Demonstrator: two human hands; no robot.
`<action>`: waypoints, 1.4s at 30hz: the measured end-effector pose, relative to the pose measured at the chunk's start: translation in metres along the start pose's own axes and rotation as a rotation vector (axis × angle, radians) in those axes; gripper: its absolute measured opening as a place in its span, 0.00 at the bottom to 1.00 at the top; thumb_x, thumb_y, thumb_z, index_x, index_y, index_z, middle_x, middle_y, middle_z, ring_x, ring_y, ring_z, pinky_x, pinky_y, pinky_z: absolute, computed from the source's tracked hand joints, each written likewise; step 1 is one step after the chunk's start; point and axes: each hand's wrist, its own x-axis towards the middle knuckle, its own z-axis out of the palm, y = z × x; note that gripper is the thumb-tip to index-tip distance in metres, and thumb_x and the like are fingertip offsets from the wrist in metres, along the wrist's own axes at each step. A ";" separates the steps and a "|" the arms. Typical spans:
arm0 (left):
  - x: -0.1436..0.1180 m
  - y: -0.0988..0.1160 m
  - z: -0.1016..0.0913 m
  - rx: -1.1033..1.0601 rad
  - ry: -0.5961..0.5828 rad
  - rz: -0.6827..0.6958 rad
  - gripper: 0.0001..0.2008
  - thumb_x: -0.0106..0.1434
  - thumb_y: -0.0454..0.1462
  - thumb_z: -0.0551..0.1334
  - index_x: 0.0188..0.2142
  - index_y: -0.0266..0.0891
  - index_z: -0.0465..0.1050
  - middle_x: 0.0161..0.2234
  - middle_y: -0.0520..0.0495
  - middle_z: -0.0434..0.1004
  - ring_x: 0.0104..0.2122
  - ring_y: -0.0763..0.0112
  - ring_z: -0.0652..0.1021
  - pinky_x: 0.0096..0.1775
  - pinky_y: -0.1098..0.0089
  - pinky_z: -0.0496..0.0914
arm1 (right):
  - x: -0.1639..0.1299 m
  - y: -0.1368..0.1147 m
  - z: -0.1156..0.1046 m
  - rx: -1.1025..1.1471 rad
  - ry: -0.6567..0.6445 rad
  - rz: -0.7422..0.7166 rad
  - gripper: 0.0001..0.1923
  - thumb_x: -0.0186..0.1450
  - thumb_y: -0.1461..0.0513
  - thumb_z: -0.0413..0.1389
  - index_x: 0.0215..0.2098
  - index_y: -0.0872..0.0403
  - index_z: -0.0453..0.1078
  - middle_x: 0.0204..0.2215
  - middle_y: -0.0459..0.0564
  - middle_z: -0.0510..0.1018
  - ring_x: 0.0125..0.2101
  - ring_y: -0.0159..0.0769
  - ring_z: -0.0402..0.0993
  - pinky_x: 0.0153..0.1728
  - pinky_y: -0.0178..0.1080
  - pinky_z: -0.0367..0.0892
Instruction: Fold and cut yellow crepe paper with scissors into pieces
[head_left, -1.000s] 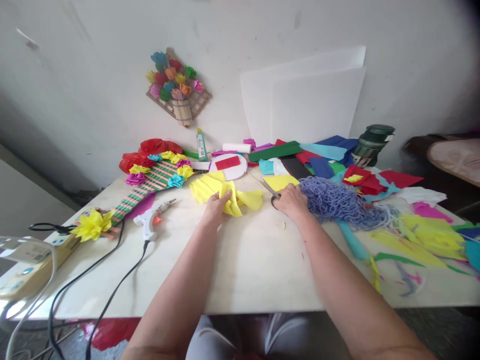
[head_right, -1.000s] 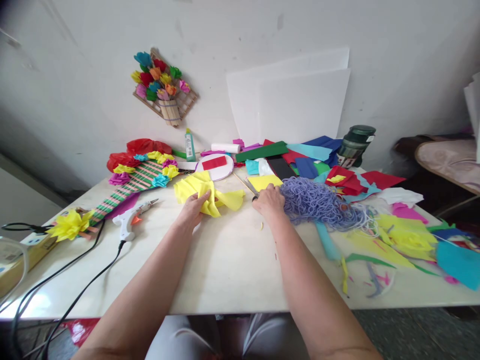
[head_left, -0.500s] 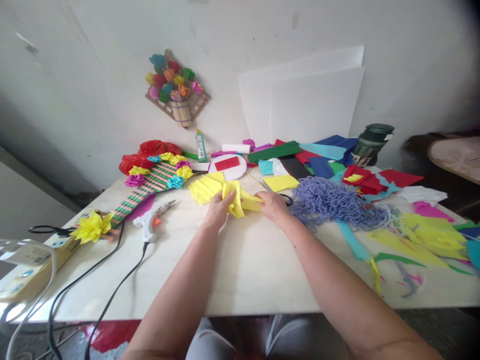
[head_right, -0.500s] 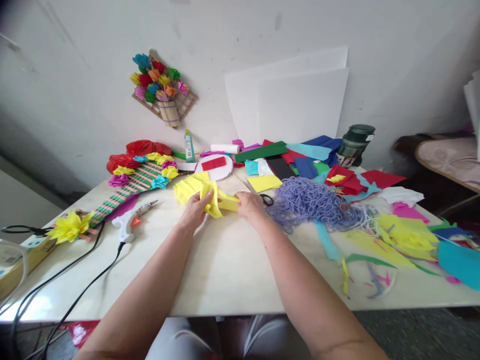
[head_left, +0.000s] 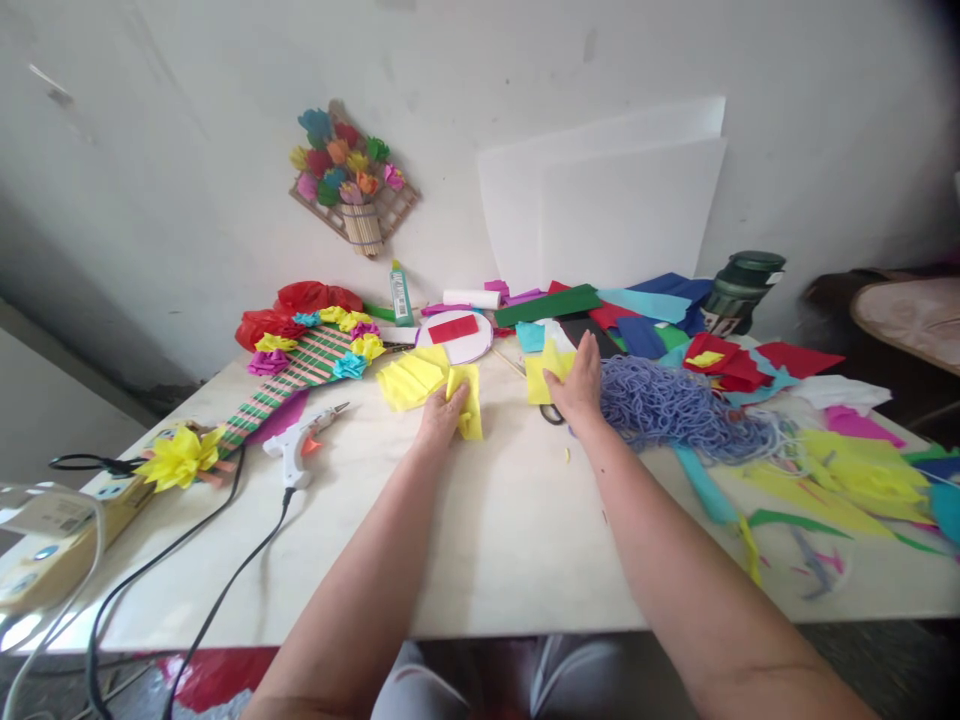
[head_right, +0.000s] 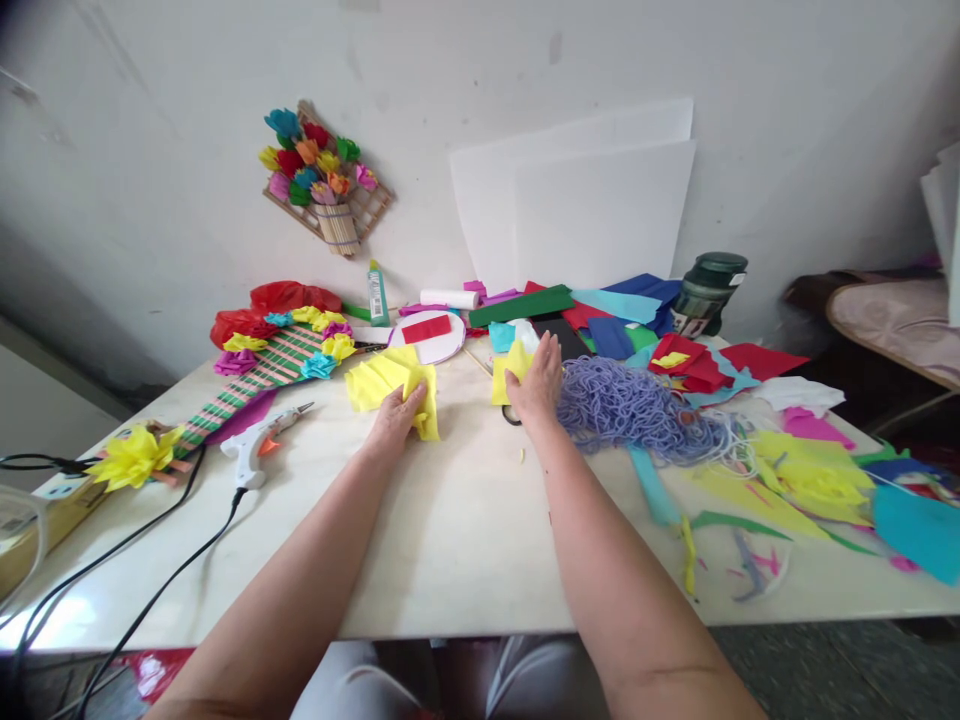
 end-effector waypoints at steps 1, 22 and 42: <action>0.000 0.001 0.001 -0.005 -0.003 -0.005 0.19 0.47 0.50 0.62 0.27 0.36 0.68 0.18 0.54 0.64 0.19 0.78 0.65 0.22 0.77 0.60 | -0.001 -0.003 -0.003 -0.038 0.029 -0.039 0.40 0.56 0.58 0.51 0.61 0.64 0.39 0.59 0.66 0.48 0.57 0.50 0.44 0.51 0.50 0.49; -0.009 0.011 0.007 0.013 -0.321 -0.059 0.15 0.42 0.37 0.67 0.30 0.35 0.69 0.24 0.50 0.71 0.23 0.74 0.72 0.24 0.75 0.65 | -0.036 -0.044 0.013 0.593 -0.343 0.086 0.13 0.59 0.56 0.45 0.21 0.53 0.62 0.17 0.43 0.67 0.23 0.32 0.65 0.25 0.32 0.60; -0.017 0.015 0.018 -0.101 -0.266 0.040 0.22 0.46 0.38 0.65 0.41 0.34 0.66 0.28 0.48 0.73 0.26 0.73 0.74 0.30 0.73 0.66 | -0.041 -0.058 -0.004 -0.097 -0.223 -0.027 0.15 0.66 0.61 0.39 0.39 0.58 0.65 0.23 0.53 0.74 0.24 0.36 0.68 0.23 0.34 0.48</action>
